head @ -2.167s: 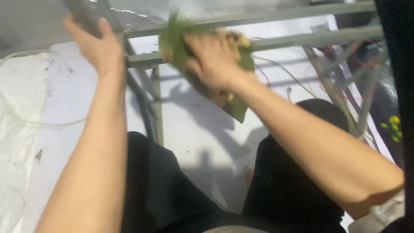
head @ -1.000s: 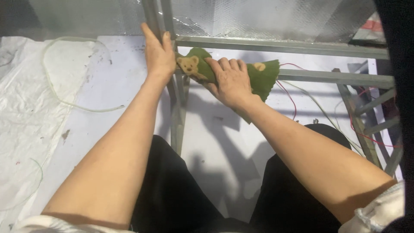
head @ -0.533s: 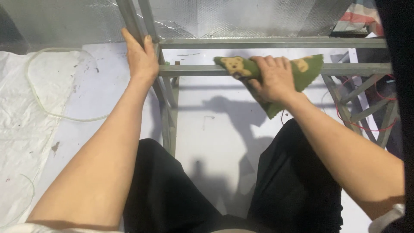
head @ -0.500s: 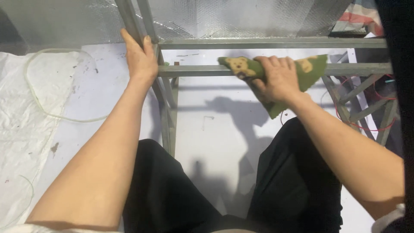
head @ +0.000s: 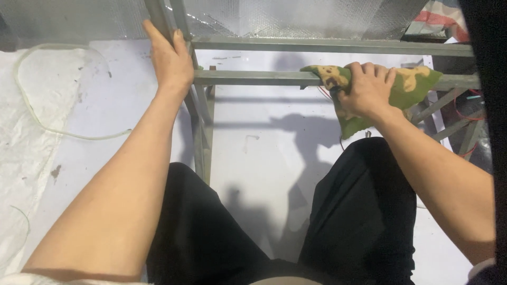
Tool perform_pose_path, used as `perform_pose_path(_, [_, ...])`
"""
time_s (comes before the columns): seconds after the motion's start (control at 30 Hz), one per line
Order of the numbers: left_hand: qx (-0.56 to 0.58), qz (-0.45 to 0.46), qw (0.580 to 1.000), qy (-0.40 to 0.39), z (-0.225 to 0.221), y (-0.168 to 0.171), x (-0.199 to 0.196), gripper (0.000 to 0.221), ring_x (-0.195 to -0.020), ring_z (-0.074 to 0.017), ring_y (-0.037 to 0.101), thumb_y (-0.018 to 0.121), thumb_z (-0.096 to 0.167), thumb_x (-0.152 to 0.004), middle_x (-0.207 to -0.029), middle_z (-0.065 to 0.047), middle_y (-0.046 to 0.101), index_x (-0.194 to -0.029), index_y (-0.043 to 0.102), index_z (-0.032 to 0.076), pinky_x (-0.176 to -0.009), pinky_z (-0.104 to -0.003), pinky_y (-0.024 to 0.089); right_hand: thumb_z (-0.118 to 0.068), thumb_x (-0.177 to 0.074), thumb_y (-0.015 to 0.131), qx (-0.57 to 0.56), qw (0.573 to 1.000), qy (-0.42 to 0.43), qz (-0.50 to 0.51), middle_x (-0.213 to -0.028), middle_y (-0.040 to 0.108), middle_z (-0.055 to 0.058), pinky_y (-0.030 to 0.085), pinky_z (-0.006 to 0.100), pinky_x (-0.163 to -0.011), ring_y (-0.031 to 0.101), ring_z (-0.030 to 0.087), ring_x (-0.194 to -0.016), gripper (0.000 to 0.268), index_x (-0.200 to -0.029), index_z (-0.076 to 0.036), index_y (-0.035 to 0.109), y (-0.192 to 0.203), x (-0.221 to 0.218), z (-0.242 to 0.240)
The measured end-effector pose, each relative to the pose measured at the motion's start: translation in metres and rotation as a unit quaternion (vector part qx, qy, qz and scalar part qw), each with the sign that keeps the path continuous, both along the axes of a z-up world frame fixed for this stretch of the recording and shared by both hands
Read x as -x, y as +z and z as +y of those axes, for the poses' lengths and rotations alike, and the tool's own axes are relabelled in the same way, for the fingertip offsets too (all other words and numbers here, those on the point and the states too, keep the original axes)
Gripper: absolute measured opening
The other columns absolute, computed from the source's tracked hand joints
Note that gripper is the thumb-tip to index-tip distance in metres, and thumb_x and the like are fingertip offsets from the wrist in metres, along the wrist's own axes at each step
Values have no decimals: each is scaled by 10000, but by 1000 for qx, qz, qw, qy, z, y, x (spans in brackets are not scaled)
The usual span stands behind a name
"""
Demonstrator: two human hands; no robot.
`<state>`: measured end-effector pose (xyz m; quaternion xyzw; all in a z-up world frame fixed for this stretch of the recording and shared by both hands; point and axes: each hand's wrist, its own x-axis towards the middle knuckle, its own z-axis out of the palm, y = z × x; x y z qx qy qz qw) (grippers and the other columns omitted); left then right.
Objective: Wiping down a metal frame with a leaf
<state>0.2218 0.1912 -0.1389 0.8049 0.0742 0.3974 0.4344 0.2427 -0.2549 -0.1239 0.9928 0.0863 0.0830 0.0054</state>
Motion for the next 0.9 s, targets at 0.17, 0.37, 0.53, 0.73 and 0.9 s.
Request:
perform_pose_path(0.17, [0, -17, 1000, 15, -3, -4, -3, 605, -1263, -422, 644, 445, 311, -1114, -1456, -264, 613, -1536, 130, 14, -1100, -425, 455, -514, -827, 608, 23, 1000, 5, 17, -1383, 505, 260, 112, 758, -1139, 409, 507, -1341, 735, -1462, -190, 426, 9, 18, 65])
perform_pose_path(0.37, [38, 48, 998, 17, -17, 8, 7, 666, -1356, -388, 606, 413, 354, -1130, -1550, -247, 542, -1585, 49, 32, -1162, -454, 433, -614, -847, 625, 75, 992, 99, 19, -1552, 354, 274, 96, 747, -1133, 290, 501, -1447, 1013, -1643, -284, 93, 12, 47, 181])
perform_pose_path(0.53, [-3, 0, 999, 49, -14, -4, -3, 648, -1020, -455, 703, 468, 356, -1108, -1195, -243, 761, -1583, 107, 104, -909, -493, 493, -613, -893, 661, 79, 972, 215, 53, -1660, 165, 271, 44, 745, -1149, 156, 475, -1513, 1080, -1624, -330, -82, 27, 76, 251])
perform_pose_path(0.73, [22, -2, 1000, 14, -18, 6, 7, 617, -981, -391, 744, 455, 335, -1092, -1128, -149, 805, -1570, 114, 145, -888, -450, 519, -553, -996, 567, 6, 938, 333, -97, -1475, 417, 207, 184, 676, -1140, 398, 419, -1328, 777, -1625, -269, 209, 3, 59, 238])
perform_pose_path(0.9, [16, 28, 999, 27, -10, 0, 1, 666, -1250, -441, 632, 435, 411, -1095, -1437, -239, 647, -1570, 122, 65, -1046, -458, 469, -552, -1012, 541, -13, 933, 346, -94, -1430, 477, 170, 205, 628, -1162, 449, 408, -1265, 736, -1624, -248, 268, 10, 55, 211])
